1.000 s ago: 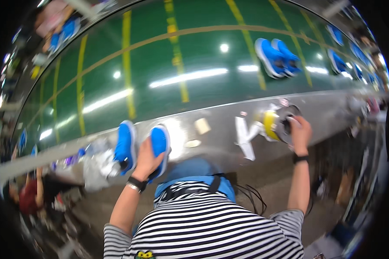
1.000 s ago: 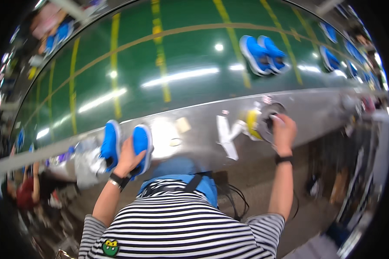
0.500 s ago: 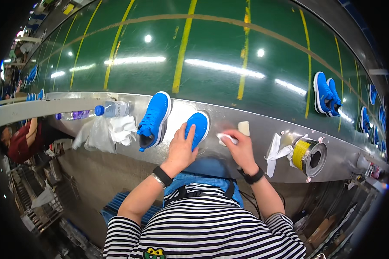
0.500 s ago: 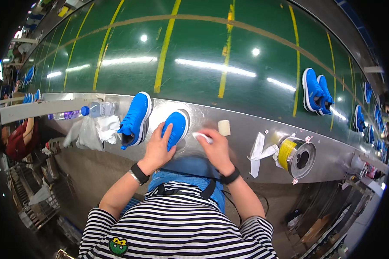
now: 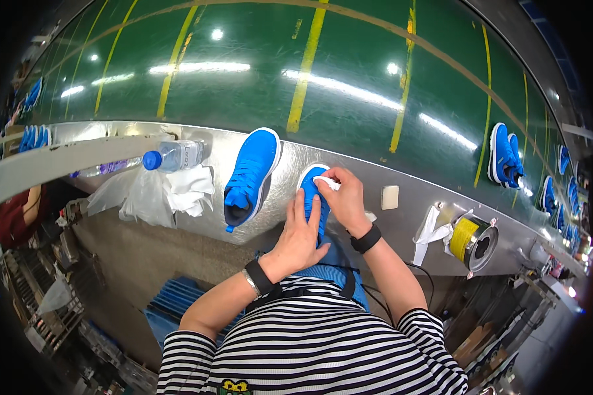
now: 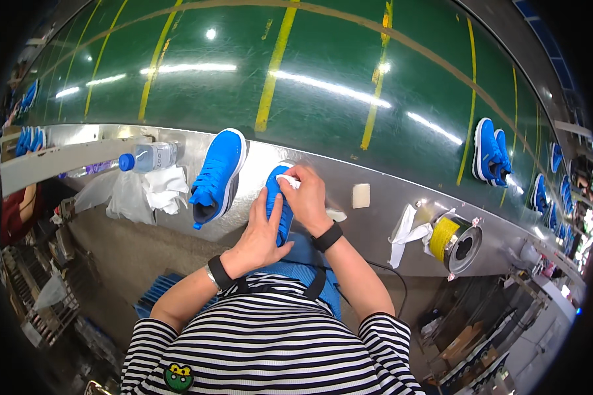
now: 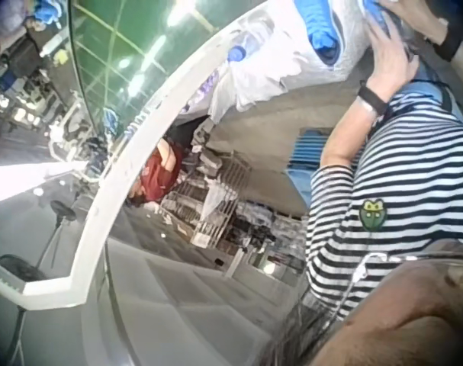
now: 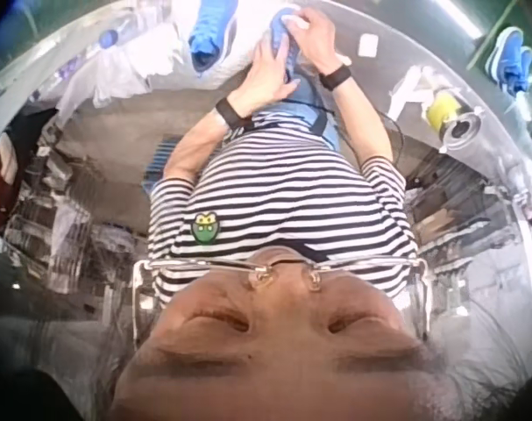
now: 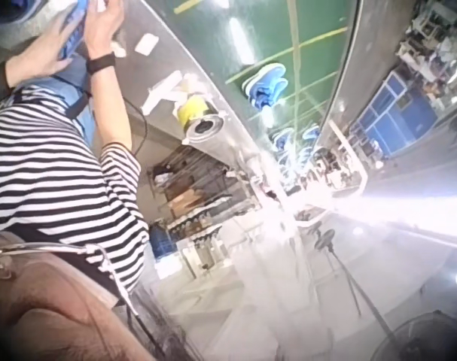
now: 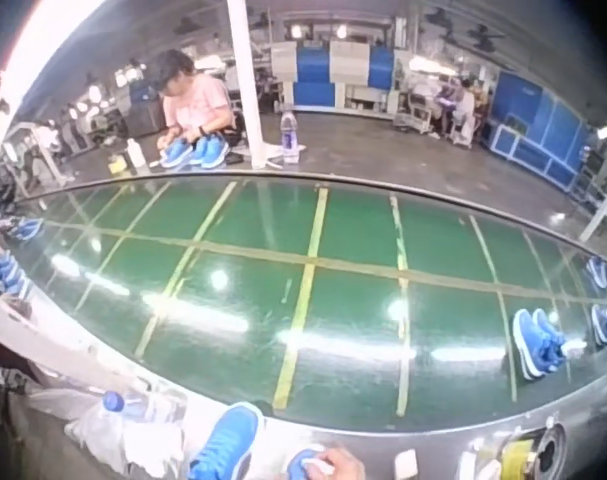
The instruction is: The person cleans a pair of blue sneakers on a factory assembly line using a small white sponge. They scrub the upper and sole of the shoes, then place them back on the conveyor belt. The person repeats this process for another pair of shoes.
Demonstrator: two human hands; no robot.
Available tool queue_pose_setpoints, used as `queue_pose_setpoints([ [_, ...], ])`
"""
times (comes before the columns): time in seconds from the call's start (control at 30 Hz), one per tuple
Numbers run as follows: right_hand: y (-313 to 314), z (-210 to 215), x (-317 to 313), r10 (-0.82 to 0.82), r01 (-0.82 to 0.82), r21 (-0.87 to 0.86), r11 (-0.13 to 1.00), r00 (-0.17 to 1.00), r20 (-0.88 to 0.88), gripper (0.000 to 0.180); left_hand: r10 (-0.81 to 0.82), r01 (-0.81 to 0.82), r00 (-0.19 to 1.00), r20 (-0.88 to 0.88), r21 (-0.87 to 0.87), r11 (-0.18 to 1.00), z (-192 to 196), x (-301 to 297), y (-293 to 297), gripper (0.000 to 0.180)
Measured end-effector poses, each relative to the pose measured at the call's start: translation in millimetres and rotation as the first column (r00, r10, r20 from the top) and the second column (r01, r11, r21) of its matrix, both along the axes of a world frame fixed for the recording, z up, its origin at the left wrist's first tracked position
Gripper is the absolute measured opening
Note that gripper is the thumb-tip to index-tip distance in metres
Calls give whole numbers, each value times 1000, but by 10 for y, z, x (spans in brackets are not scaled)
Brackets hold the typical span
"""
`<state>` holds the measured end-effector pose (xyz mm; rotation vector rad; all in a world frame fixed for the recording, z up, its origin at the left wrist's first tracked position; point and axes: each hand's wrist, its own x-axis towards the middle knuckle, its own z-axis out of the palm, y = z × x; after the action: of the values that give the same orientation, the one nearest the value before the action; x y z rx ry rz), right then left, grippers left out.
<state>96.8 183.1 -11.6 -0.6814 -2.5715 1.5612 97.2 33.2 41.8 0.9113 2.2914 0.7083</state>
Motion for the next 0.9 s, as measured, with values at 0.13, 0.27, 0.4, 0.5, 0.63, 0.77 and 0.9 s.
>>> queue_pose_setpoints([
  [0.13, -52, 1, -72, -45, 40, 57, 998, 994, 101, 17, -36, 36, 999, -2, 10, 999, -118, -20, -28, 90],
  [0.27, -146, 37, -30, -188, 197, -46, 979, 969, 162, 17, -31, 30, 999, 28, 39, 999, -151, 13, -37, 91],
  [0.4, -183, 57, -10, -132, 138, -26, 990, 979, 155, 17, -31, 29, 998, 46, 31, 999, -189, 13, -53, 92],
  [0.5, -256, 6, -54, -248, 254, -9, 967, 953, 175, 16, -19, 17, 998, 54, 42, 999, -189, -16, -75, 94],
  [0.63, -302, -41, -34, -326, 339, -49, 939, 928, 178, 15, -9, 8, 999, 30, 47, 999, -250, -4, -99, 94],
  [0.77, -312, -42, -39, -247, 249, 8, 968, 952, 180, 16, -6, 5, 1000, 21, 42, 999, -264, -8, -99, 93],
  [0.9, -360, -88, -35, -331, 331, 29, 943, 932, 149, 16, 3, -4, 1000, 13, 71, 997, -267, -13, -107, 93],
])
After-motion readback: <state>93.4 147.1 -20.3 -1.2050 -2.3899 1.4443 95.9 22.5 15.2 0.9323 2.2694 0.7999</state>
